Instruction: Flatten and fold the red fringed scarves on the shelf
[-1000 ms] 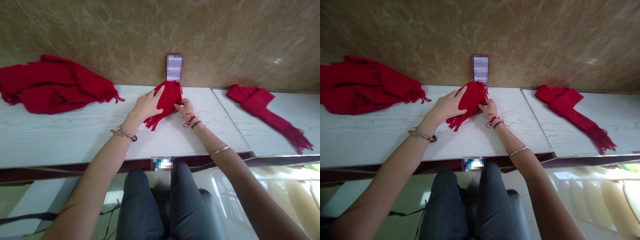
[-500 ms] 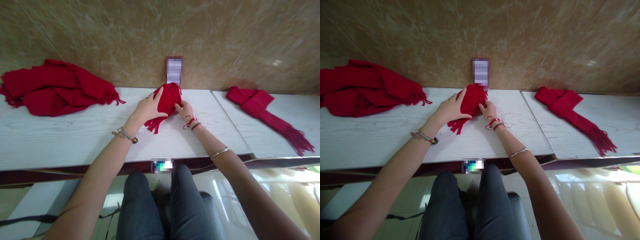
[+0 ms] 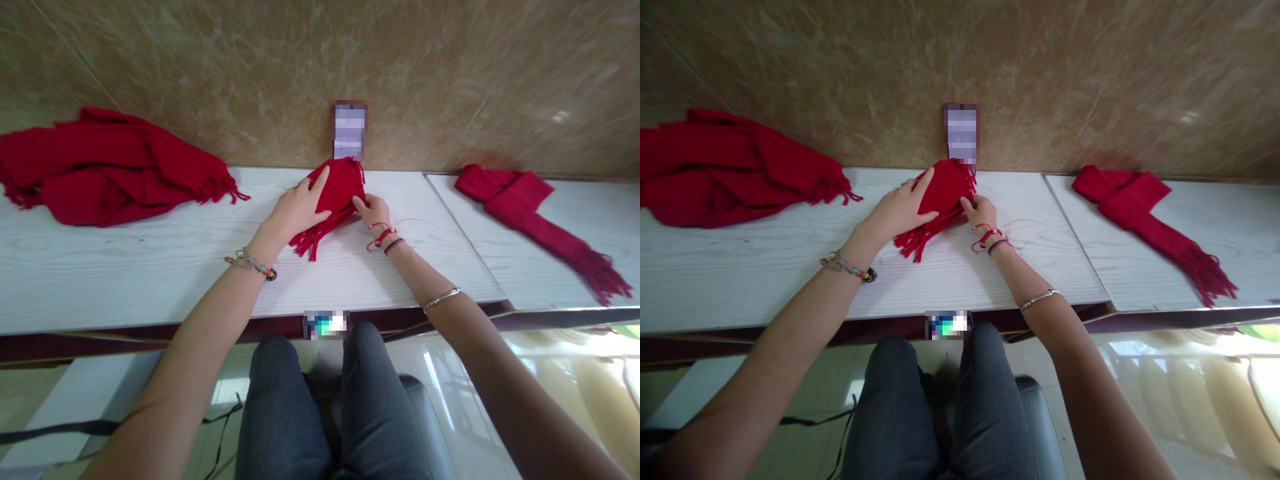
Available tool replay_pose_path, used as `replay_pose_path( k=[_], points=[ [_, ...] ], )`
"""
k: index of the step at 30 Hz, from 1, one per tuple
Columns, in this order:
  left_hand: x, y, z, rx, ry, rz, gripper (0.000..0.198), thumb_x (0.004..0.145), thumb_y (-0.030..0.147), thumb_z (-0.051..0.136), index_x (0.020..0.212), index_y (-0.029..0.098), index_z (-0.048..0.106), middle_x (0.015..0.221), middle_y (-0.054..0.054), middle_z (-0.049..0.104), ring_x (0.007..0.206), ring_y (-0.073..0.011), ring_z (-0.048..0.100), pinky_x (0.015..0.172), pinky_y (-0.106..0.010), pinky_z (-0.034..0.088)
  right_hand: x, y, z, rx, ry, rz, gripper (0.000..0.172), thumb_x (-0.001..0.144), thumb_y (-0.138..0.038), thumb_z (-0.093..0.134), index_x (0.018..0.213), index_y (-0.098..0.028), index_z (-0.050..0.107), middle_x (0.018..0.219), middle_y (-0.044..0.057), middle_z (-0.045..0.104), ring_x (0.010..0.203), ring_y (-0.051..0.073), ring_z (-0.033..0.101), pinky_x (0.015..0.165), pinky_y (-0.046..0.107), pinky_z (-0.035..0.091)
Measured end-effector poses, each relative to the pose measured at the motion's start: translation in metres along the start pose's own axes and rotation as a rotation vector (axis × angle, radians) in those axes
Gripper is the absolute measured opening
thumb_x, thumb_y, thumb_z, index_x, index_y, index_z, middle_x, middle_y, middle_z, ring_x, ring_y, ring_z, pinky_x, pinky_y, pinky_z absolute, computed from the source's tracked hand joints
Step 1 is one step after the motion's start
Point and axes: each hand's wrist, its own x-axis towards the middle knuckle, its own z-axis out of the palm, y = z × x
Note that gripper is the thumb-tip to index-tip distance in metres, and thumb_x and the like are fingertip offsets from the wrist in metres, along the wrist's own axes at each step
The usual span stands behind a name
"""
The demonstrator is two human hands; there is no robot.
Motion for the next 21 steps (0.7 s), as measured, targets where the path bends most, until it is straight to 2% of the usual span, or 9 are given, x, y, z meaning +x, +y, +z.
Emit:
replay_pose_path(
  k=[5,8,13,15,18,21],
  points=[
    [0.0,0.0014,-0.0004,0.012,-0.013,0.011,0.095,0.082,0.038,0.06,0.147,0.018,-0.007,0.134,-0.02,0.042,0.11,-0.0295,0.054,0.092,-0.036,0.04,-0.0004,0.001,0.0022,0.012,-0.045,-0.055,0.011,0.066,-0.029,0.057,0.066,-0.019,0.053,0.069,0.002,0.059,0.066,0.016,0.052,0.064,0.029,0.04],
    [0.0007,0.0021,-0.0022,0.024,0.002,-0.007,0.093,0.083,0.033,0.057,0.147,0.017,-0.008,0.129,-0.018,0.047,0.108,-0.0279,0.055,0.091,-0.035,0.041,-0.0003,0.0028,0.0036,0.009,-0.05,-0.066,0.016,0.061,-0.025,0.058,0.075,-0.018,0.056,0.077,0.004,0.062,0.07,0.018,0.055,0.069,0.031,0.044],
    [0.0022,0.0009,-0.0036,0.044,0.047,-0.029,0.087,0.084,0.027,0.053,0.147,0.016,-0.006,0.119,-0.016,0.055,0.102,-0.0258,0.058,0.087,-0.033,0.043,-0.0011,0.0032,0.0027,-0.051,-0.049,-0.023,0.014,0.063,-0.023,0.055,0.077,-0.018,0.058,0.073,0.003,0.064,0.067,0.018,0.055,0.067,0.03,0.044],
    [0.0026,-0.0001,-0.0037,0.039,0.059,-0.046,0.086,0.084,0.027,0.052,0.147,0.016,-0.005,0.116,-0.016,0.057,0.101,-0.0261,0.058,0.086,-0.033,0.044,-0.002,0.0025,0.0025,-0.051,-0.036,-0.024,0.012,0.067,-0.027,0.054,0.075,-0.018,0.058,0.072,0.003,0.064,0.066,0.017,0.055,0.066,0.03,0.044],
    [0.0025,-0.0006,-0.004,0.031,0.08,-0.075,0.084,0.084,0.028,0.051,0.148,0.016,-0.003,0.115,-0.015,0.058,0.101,-0.0273,0.058,0.086,-0.035,0.044,-0.0035,0.0012,0.0027,-0.024,-0.042,-0.03,0.019,0.071,-0.037,0.055,0.073,-0.019,0.058,0.072,0.004,0.065,0.066,0.017,0.057,0.065,0.029,0.044],
    [0.0017,0.0002,-0.0045,0.028,0.085,-0.067,0.084,0.083,0.028,0.051,0.148,0.017,-0.002,0.119,-0.015,0.057,0.103,-0.0269,0.058,0.087,-0.034,0.044,-0.0039,0.0008,0.0028,-0.041,-0.054,-0.029,0.017,0.071,-0.036,0.056,0.069,-0.019,0.058,0.072,0.004,0.065,0.067,0.017,0.058,0.066,0.029,0.043]
  ],
)
